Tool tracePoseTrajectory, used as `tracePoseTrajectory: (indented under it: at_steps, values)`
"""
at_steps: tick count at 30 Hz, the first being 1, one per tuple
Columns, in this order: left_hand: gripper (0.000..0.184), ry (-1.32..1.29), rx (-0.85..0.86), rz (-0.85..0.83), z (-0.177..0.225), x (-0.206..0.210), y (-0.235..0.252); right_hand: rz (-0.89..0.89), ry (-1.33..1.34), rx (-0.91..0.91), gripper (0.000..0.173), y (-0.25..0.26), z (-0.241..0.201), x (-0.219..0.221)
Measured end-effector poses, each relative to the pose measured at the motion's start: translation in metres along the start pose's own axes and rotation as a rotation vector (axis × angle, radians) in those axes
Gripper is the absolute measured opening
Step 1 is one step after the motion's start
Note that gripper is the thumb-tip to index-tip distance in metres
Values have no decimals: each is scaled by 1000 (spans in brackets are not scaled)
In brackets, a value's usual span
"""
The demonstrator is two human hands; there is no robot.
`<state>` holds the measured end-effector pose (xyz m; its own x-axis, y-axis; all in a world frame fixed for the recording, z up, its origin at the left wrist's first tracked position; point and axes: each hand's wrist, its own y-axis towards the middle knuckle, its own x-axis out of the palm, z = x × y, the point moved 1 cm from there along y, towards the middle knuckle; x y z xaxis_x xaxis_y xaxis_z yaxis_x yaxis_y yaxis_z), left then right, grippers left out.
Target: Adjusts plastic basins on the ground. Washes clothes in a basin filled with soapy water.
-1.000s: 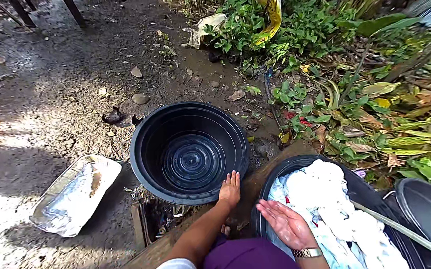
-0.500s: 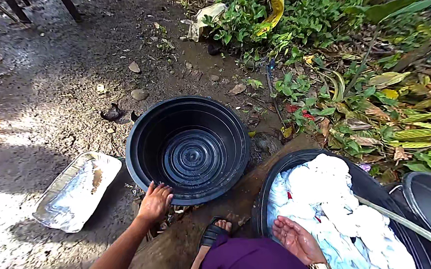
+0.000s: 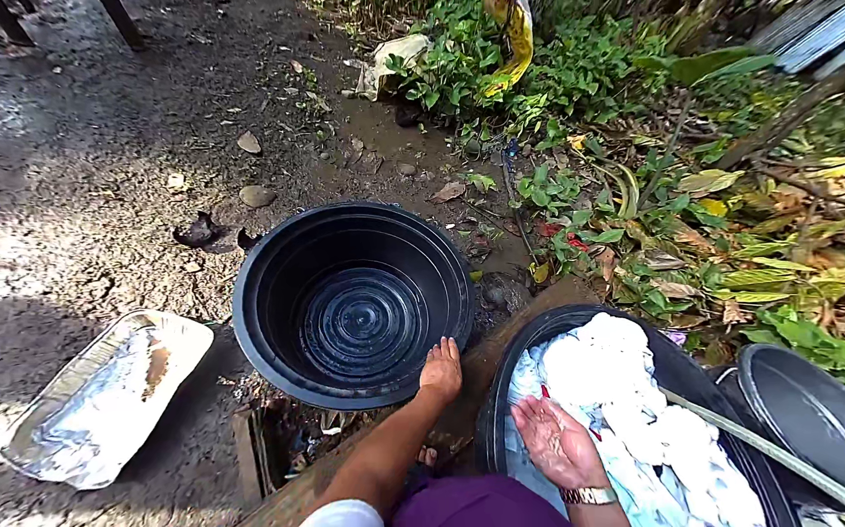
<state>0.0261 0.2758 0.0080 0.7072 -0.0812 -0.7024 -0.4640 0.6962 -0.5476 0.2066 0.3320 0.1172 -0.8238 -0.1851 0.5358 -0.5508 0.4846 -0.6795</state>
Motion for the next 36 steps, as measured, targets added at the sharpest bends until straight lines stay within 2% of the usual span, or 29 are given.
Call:
tracePoseTrajectory:
  at_steps: [2,4,6,10,13,15,17,19,22,24,25,27,29,30,32,34,36]
  values:
    - [61,-23,54,6,8,-2,13,-44,-96,-3,43,2,-8,38]
    - [63,-61,221,30,7,-7,29,-9,-187,-20,35,9,-4,70]
    - [62,-101,367,42,5,-10,44,22,-198,-65,34,15,3,80]
    - [65,-46,377,22,-8,-6,31,61,-122,-181,31,17,11,53]
    - [62,-6,313,-28,-31,-3,-12,231,-83,-194,29,18,17,15]
    - [59,53,249,-42,-63,-2,-49,316,-121,-131,24,18,28,-11]
    - [60,137,239,-23,-110,-4,-82,334,-214,-71,29,19,38,-33]
    - [61,224,257,43,-167,-10,-110,329,-282,-27,34,17,44,-49]
    - [60,347,316,183,-246,-29,-138,356,-316,-34,31,18,50,-63]
    - [60,427,358,259,-269,-36,-141,381,-258,-57,33,18,52,-61]
    - [59,450,353,258,-267,-38,-139,355,-172,-55,38,16,49,-58]
    - [62,457,251,145,-242,-40,-130,230,58,-78,43,17,38,-52]
    - [65,419,177,29,-204,-32,-115,-24,183,-81,58,14,21,-33]
    - [66,392,162,-5,-182,-27,-105,-121,136,-82,60,9,13,-16]
    - [67,332,158,-37,-129,-19,-80,-189,-40,-57,59,2,1,25]
    - [64,263,145,-45,-74,-12,-53,-160,-219,-4,48,3,2,62]
    - [49,177,108,-17,-30,-7,-31,-82,-327,38,37,9,13,87]
